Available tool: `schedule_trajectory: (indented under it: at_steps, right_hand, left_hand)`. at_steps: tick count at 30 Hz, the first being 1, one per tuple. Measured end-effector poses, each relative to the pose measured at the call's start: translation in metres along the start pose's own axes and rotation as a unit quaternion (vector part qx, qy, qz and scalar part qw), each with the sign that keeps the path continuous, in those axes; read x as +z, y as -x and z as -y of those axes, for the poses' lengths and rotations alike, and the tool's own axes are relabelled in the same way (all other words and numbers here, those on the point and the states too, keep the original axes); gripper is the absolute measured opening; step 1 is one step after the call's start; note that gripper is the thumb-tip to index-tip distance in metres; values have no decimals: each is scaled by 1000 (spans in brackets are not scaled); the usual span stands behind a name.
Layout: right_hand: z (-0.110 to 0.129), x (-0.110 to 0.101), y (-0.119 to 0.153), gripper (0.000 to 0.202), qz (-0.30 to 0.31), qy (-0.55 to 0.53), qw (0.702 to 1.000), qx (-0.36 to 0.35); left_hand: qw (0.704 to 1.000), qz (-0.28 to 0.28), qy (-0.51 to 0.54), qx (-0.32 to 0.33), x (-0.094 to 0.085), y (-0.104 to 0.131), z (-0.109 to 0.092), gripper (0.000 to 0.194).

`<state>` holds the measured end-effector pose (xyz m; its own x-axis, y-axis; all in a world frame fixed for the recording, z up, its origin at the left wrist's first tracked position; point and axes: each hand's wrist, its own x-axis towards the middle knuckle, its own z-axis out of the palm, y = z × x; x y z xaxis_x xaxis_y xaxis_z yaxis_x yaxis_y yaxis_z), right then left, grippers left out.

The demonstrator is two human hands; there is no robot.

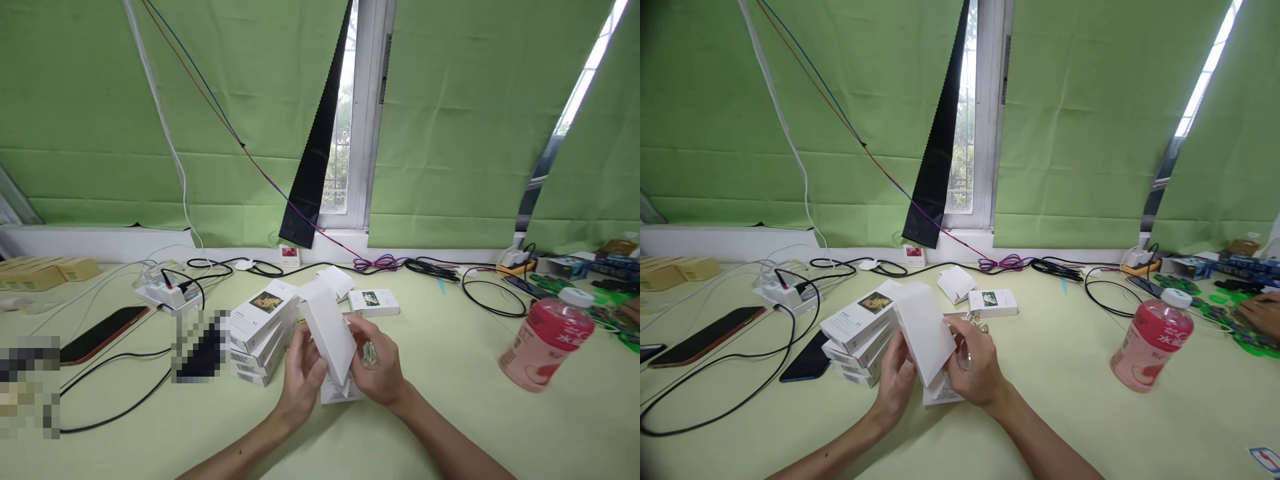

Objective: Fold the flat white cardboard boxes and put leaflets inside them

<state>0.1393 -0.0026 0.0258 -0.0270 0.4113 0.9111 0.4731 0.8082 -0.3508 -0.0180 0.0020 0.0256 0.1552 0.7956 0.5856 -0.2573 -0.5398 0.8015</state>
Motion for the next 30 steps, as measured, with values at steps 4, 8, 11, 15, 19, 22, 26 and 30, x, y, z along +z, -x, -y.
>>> schedule_trajectory:
  at_steps: [4, 8, 11, 15, 19, 22, 26, 30]
  right_hand:
    - [-4, 1, 1, 59, 24, 9, 1000, -9]
    - [-6, 1, 2, 63, 30, 23, 999, -26]
    - [-8, 1, 3, 65, 36, 27, 998, -36]
    - [-9, 1, 3, 65, 44, 20, 998, -42]
    - [-9, 1, 2, 61, 47, 10, 998, -35]
    - [-8, 1, 1, 61, 41, 14, 998, -37]
    - [-8, 0, 1, 63, 27, 22, 998, -49]
    - [-8, -1, 0, 64, 27, 18, 998, -44]
  left_hand:
    - [1000, -3, 8, -4, 1, 2, 1, 62]
    - [1000, -2, 15, -14, -1, 4, 7, 66]
    - [1000, 8, 24, -15, -1, 4, 10, 69]
    - [999, 14, 27, -15, -1, 4, 9, 73]
    - [1000, -1, 11, -27, -1, 6, 9, 76]
    - [999, -9, 0, -31, -1, 8, 10, 75]
    - [1000, -10, -8, -22, -1, 11, 13, 73]
    - [999, -4, -37, -5, -2, 15, 17, 71]
